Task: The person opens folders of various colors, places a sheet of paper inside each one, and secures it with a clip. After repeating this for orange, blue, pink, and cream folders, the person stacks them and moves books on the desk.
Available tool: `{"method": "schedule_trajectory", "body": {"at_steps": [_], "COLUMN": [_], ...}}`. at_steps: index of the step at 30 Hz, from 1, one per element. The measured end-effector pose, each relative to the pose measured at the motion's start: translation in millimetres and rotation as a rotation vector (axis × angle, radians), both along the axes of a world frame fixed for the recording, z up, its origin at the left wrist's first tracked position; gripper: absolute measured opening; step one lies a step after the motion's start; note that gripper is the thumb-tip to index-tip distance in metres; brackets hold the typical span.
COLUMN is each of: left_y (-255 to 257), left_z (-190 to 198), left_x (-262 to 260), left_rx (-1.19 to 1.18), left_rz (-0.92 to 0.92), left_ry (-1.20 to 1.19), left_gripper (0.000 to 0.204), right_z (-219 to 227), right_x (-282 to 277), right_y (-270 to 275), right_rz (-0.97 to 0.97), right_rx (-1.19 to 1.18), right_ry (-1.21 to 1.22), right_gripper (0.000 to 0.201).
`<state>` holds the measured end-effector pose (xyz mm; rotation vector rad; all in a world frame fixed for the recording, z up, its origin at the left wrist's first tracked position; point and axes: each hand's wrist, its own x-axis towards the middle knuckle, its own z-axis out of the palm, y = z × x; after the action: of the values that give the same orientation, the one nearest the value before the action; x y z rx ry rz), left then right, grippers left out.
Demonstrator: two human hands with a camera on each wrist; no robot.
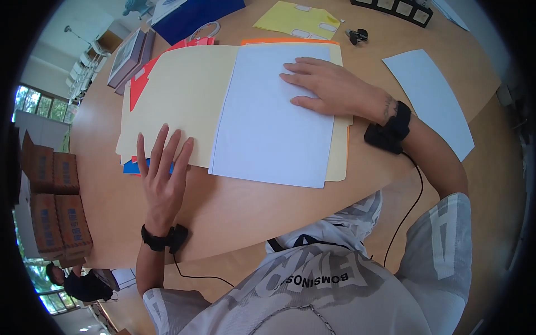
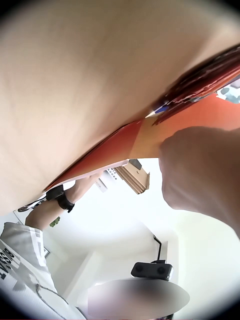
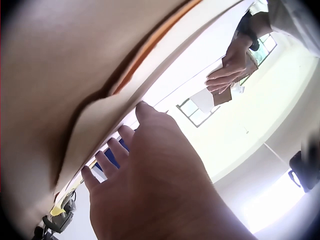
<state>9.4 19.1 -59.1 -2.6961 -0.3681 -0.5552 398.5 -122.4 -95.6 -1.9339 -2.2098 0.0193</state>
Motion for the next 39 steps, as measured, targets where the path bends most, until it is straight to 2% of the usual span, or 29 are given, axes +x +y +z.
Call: {"method": "schedule_trajectory", "body": {"at_steps": [4,5,6,8,10,11,13,14,16,17,18,19,20,21,23,24,26,27,28,30,34,39], "left_y": [-12.0,-15.1,-22.0,-41.4,-56.6,-61.1,-67.1,-68.8,-70.7,-67.8,-64.2,-56.3,-49.9,-45.1,-37.5,-36.2,-32.3,-30.8,-30.3,-30.9,-30.2,-31.0], "left_z": [12.9,10.2,10.7,14.2,32.1,35.6,38.6,35.4,25.1,25.3,23.3,19.4,14.4,8.9,-3.7,-12.8,-28.2,-30.1,-31.8,-31.9,-32.3,-37.2], "left_x": [10.2,14.8,22.0,37.4,45.8,48.9,52.2,49.5,43.5,41.3,45.1,52.5,59.9,65.7,73.4,73.8,74.5,74.4,74.6,74.4,71.2,67.5], "left_rx": [0.161,0.232,0.239,0.319,0.118,0.123,-0.011,-0.008,-0.048,-0.146,-0.15,-0.295,-0.438,-0.441,-0.521,-0.525,-0.634,-0.639,-0.618,-0.597,-0.627,-0.643], "left_rz": [-0.063,-0.098,-0.107,-0.341,-0.643,-0.645,-0.991,-0.995,-0.941,-0.849,-0.85,-0.669,-0.483,-0.478,-0.342,-0.339,-0.326,-0.328,-0.347,-0.366,-0.389,-0.395], "left_ry": [-0.018,-0.03,-0.036,-0.033,0.118,0.11,0.077,0.076,-0.162,-0.207,-0.21,-0.188,-0.169,-0.182,0.035,0.025,0.245,0.248,0.25,0.245,0.223,0.201], "left_gripper": [0.045,0.036,0.036,0.026,0.021,0.021,0.018,0.018,0.015,0.014,0.014,0.021,0.029,0.029,0.052,0.052,0.067,0.067,0.067,0.067,0.067,0.067], "right_z": [-3.2,-2.7,-3.2,-6.4,-4.6,-2.7,-0.3,3.2,14.5,11.6,11.0,12.9,22.4,28.9,36.4,36.4,32.4,39.2,34.6,19.3,9.1,12.9], "right_x": [4.3,5.3,5.7,6.4,7.3,7.5,10.4,10.8,19.1,29.9,42.0,53.8,64.1,75.5,99.8,103.6,104.4,99.2,94.3,87.6,79.4,71.0], "right_y": [2.6,3.3,3.3,2.2,1.9,1.4,-1.1,-1.8,-8.6,-13.5,-19.6,-28.2,-37.5,-44.1,-44.8,-39.1,-23.6,-11.6,1.0,26.1,57.5,66.5], "right_rz": [0.009,0.017,0.023,0.02,0.023,0.032,0.037,0.018,-0.065,-0.066,-0.067,-0.066,-0.289,-0.51,-0.59,-0.584,-0.438,-0.481,-0.485,-0.311,-0.235,-0.277], "right_rx": [0.023,0.01,-0.004,0.006,0.016,0.007,0.0,-0.023,-0.09,0.001,0.092,0.088,0.083,0.079,0.133,0.13,0.356,0.161,0.155,0.17,0.0,-0.11], "right_ry": [0.014,0.027,0.041,0.059,0.072,0.102,0.129,0.18,0.334,0.35,0.363,0.357,0.427,0.491,0.386,0.377,0.374,0.431,0.432,0.095,0.039,-0.039], "right_gripper": [0.058,0.058,0.059,0.058,0.058,0.057,0.056,0.056,0.048,0.043,0.038,0.038,0.035,0.032,0.027,0.027,0.031,0.035,0.035,0.046,0.055,0.056]}}
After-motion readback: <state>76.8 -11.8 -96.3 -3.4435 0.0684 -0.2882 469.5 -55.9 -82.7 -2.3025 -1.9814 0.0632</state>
